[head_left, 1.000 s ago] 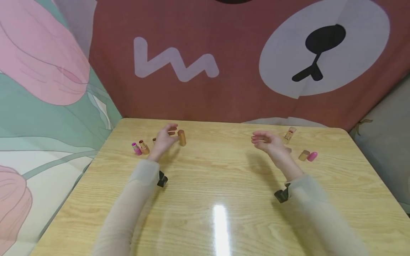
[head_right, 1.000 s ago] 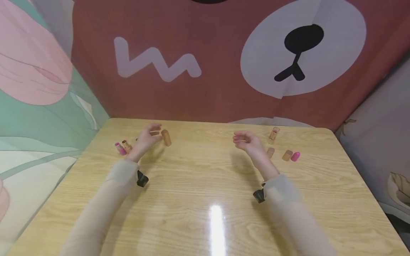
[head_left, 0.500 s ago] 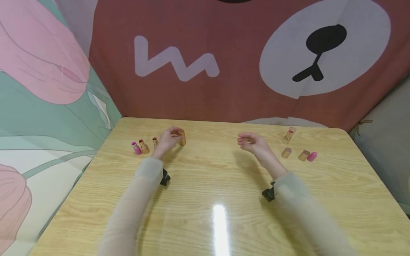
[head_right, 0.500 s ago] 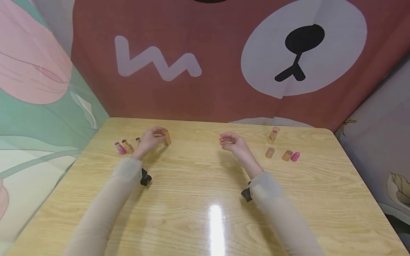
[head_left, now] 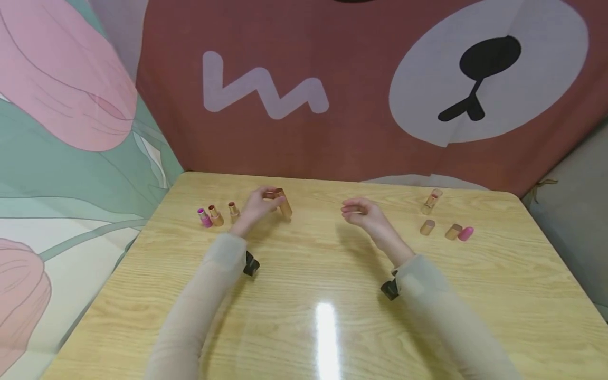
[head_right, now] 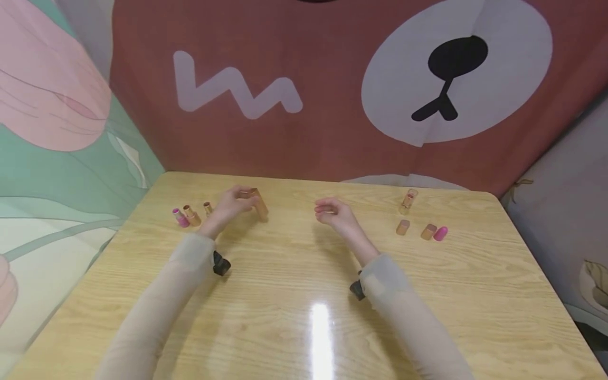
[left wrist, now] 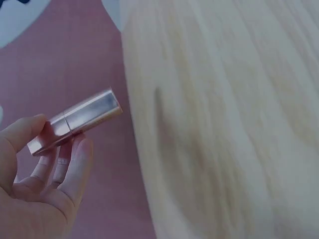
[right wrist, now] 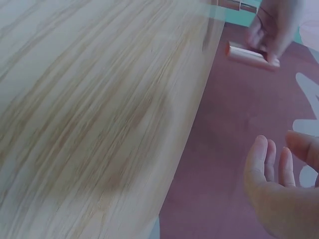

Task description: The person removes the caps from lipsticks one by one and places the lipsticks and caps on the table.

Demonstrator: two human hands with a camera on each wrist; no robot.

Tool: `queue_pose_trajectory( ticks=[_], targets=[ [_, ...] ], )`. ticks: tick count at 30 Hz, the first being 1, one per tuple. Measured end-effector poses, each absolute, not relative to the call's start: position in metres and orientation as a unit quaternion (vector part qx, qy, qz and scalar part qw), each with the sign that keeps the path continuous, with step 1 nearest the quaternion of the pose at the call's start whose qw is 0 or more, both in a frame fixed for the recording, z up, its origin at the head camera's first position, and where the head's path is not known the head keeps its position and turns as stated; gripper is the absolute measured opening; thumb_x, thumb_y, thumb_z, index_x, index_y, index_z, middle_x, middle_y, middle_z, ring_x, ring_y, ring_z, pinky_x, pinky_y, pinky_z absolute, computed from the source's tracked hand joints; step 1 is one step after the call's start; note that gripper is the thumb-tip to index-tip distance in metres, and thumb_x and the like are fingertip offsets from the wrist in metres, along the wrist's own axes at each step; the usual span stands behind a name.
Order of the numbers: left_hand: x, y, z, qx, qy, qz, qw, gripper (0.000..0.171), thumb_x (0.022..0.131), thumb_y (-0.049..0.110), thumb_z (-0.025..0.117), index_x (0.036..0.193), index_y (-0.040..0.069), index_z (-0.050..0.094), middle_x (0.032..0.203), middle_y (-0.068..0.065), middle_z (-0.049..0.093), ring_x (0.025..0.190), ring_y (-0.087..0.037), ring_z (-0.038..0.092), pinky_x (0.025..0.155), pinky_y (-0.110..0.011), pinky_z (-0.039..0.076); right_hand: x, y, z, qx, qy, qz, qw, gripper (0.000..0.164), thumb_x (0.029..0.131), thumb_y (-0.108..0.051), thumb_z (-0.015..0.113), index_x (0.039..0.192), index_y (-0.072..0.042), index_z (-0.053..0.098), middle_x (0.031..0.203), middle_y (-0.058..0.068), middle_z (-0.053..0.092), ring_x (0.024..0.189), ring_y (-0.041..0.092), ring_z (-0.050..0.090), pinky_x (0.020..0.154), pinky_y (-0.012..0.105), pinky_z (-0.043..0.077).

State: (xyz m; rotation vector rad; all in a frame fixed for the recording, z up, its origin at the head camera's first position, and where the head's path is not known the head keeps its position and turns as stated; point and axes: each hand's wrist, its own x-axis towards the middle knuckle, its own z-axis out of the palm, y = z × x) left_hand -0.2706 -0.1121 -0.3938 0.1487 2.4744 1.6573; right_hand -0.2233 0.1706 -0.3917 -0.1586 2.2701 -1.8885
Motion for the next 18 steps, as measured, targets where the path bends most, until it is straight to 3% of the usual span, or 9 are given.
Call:
queue_pose_trajectory(
  ticks=[3, 9, 14, 18],
  targets=[
    [-0.266, -0.105, -0.388, 0.062, 0.816, 0.567, 0.097, 0.049, 0.095, 0.018, 0.059, 0.137, -0.001, 0.043, 0.134, -0.025, 0.050, 0.119, -0.037, 0.055, 0.099, -0.046, 0.050, -0.223, 0.165, -0.392, -0.050, 0.770, -0.629, 0.090, 0.042, 0.091, -0.002, 0.058, 0.129, 0.011, 0.047, 0.110, 0.010, 0.063, 0.088, -0.003, 0.060, 0.085, 0.014, 0.049],
    [-0.256, -0.088, -0.380, 0.084, 0.803, 0.579, 0.113, 0.046, 0.095, 0.018, 0.060, 0.136, 0.003, 0.045, 0.130, -0.022, 0.052, 0.115, -0.036, 0.058, 0.098, -0.047, 0.051, -0.221, 0.153, -0.394, -0.049, 0.784, -0.613, 0.088, 0.041, 0.092, -0.006, 0.059, 0.130, 0.008, 0.050, 0.125, 0.026, 0.057, 0.089, -0.002, 0.058, 0.095, 0.026, 0.048],
    [-0.251, -0.075, -0.377, 0.100, 0.796, 0.586, 0.117, 0.043, 0.094, 0.017, 0.062, 0.132, 0.003, 0.049, 0.128, -0.020, 0.055, 0.116, -0.034, 0.057, 0.094, -0.043, 0.054, -0.218, 0.144, -0.394, -0.056, 0.796, -0.597, 0.087, 0.040, 0.094, -0.010, 0.059, 0.130, 0.005, 0.051, 0.127, 0.025, 0.057, 0.104, 0.019, 0.061, 0.103, 0.040, 0.046],
    [-0.247, -0.066, -0.374, 0.111, 0.792, 0.589, 0.116, 0.040, 0.093, 0.018, 0.063, 0.129, 0.004, 0.051, 0.126, -0.019, 0.056, 0.117, -0.032, 0.057, 0.090, -0.040, 0.056, -0.216, 0.137, -0.394, -0.059, 0.801, -0.588, 0.088, 0.041, 0.094, -0.014, 0.060, 0.130, 0.002, 0.052, 0.128, 0.023, 0.057, 0.116, 0.034, 0.058, 0.103, 0.044, 0.047]
  ],
)
